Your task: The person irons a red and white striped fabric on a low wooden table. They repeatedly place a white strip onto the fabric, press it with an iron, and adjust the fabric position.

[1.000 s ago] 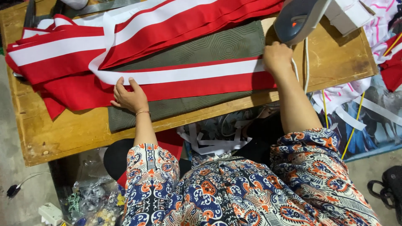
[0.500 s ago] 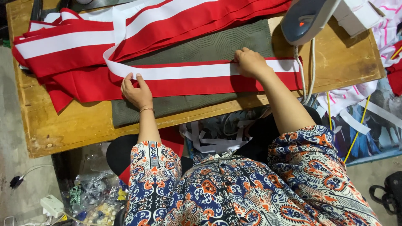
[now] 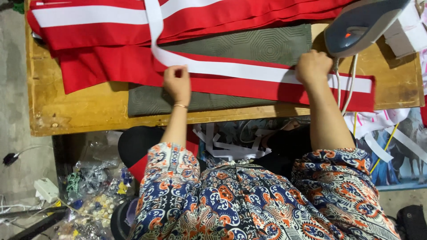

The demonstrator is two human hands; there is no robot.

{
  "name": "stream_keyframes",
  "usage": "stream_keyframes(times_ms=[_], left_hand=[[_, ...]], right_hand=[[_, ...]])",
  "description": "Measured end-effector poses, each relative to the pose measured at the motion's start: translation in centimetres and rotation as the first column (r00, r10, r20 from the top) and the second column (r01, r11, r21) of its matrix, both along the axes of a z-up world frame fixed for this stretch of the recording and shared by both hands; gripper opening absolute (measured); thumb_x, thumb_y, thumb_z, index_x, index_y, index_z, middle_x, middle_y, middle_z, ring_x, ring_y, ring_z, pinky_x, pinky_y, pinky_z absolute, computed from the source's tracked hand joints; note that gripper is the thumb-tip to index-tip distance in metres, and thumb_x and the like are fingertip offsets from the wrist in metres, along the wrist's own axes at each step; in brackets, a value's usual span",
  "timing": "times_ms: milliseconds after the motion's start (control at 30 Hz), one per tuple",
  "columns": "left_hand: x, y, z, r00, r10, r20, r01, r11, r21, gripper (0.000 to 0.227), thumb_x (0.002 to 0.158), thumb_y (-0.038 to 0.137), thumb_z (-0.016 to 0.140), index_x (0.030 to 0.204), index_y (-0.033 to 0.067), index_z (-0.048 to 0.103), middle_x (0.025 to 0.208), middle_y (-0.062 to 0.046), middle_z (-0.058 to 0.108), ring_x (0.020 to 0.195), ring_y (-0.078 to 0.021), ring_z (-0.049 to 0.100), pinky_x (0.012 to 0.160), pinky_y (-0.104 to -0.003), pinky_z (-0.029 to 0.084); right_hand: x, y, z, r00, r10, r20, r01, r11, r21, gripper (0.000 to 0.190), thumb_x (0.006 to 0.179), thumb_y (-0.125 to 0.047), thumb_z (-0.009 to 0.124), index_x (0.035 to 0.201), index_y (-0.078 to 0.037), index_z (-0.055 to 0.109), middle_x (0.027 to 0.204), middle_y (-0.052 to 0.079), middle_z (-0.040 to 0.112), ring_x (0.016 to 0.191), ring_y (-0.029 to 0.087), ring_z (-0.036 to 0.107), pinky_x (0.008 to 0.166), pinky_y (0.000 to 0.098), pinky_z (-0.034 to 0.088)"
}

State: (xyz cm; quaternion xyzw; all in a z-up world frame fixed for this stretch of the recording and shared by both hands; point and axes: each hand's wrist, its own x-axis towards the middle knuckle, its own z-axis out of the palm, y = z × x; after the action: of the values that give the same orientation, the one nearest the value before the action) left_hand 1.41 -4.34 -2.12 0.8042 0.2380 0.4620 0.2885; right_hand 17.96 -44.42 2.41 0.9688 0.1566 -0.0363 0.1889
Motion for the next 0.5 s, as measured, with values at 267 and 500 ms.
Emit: stream_keyframes(times_ms=[267, 500], left_hand=[[0.8, -3.2, 1.1, 0.977, -0.072, -0.202, 0.031, 0.979, -0.199, 0.030, 0.075, 0.006, 0.082, 0.086, 0.0131, 0.055, 0.081, -0.007, 0.065, 0.083, -0.0362, 0.070, 0.074, -0.046, 0.054], [0.9, -2.7, 2.6, 0.962, -0.186, -0.201, 0.097, 0.919, -0.382, 0.059, 0.080, -0.010, 0.075, 0.129, 0.0137, 0.052, 0.121, -0.024, 0.059, 0.122, -0.0515, 0.059, 0.105, -0.053, 0.049]], right_hand=[[-1.3, 1.0, 2.5, 0.980, 0.047, -0.195, 0.029, 0.930, 0.366, 0.038, 0.087, -0.020, 0.072, 0.122, -0.007, 0.077, 0.112, 0.024, 0.072, 0.096, 0.050, 0.073, 0.076, 0.0607, 0.060], [-1.2, 2.0, 3.3, 0.952, 0.015, -0.306, 0.111, 0.914, 0.389, 0.025, 0.083, -0.011, 0.073, 0.107, -0.012, 0.081, 0.101, 0.023, 0.075, 0.092, 0.049, 0.075, 0.072, 0.0582, 0.060]])
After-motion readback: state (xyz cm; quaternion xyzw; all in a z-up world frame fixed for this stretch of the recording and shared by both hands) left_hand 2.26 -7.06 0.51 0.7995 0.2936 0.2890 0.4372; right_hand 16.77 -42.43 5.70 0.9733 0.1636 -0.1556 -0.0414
